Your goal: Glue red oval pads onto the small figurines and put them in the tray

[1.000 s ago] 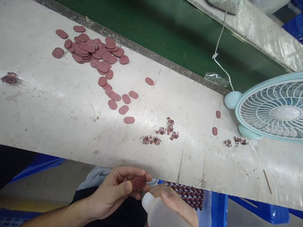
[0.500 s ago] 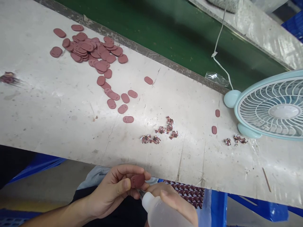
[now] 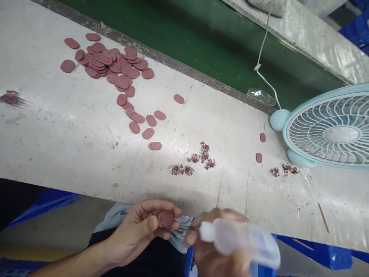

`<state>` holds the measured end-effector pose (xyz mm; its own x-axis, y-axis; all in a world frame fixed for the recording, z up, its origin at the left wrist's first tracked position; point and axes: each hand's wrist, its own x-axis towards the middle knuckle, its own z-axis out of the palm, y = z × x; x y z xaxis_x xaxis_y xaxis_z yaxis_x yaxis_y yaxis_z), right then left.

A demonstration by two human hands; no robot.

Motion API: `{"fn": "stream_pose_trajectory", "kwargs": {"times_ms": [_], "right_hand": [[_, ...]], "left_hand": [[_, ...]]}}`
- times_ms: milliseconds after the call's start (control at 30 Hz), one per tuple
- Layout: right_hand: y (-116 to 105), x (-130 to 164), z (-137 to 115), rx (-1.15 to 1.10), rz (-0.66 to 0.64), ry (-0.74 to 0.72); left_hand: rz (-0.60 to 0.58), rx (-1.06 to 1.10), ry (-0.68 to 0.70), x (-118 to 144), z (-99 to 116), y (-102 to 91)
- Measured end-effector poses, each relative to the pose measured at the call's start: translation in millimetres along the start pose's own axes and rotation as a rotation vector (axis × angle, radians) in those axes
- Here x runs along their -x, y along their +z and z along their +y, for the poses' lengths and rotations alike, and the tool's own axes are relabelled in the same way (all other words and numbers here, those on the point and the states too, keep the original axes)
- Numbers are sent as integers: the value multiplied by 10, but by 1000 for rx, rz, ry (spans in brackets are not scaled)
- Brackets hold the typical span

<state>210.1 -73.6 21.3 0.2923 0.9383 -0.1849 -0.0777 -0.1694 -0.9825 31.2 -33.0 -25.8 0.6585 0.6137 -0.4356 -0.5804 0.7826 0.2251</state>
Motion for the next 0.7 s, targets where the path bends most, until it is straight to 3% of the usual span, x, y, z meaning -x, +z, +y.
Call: {"fn": "stream_pose_trajectory", "kwargs": {"times_ms": [67, 100, 167, 267, 333, 400, 467, 500, 600, 700], "right_hand": [[-161, -206, 54, -662, 95, 120], [-269, -328, 91, -1004, 83, 229], [-509, -568, 175, -1492, -83, 471], [-747, -764, 270, -1700, -257, 706], [-722, -727, 281, -1629, -230, 576], [-559, -600, 253, -1279, -194, 260], [-340, -478, 200, -584, -175, -57], [-237, -448, 170, -271, -167, -144], [-24, -522, 99, 470, -202, -217], [45, -726, 84, 1219, -320, -316]], "left_hand": [[-3, 1, 5, 3, 6, 3], [-3, 1, 6, 6, 11, 3], [4, -6, 7, 15, 24, -1], [25, -27, 26, 39, 59, -21], [39, -43, 54, 64, 91, -48], [61, -55, 81, 92, 126, -82], [90, -61, 98, 116, 161, -112], [101, -63, 105, 125, 177, -122], [133, -79, 121, 143, 219, -122], [165, -92, 128, 156, 249, -97]]}}
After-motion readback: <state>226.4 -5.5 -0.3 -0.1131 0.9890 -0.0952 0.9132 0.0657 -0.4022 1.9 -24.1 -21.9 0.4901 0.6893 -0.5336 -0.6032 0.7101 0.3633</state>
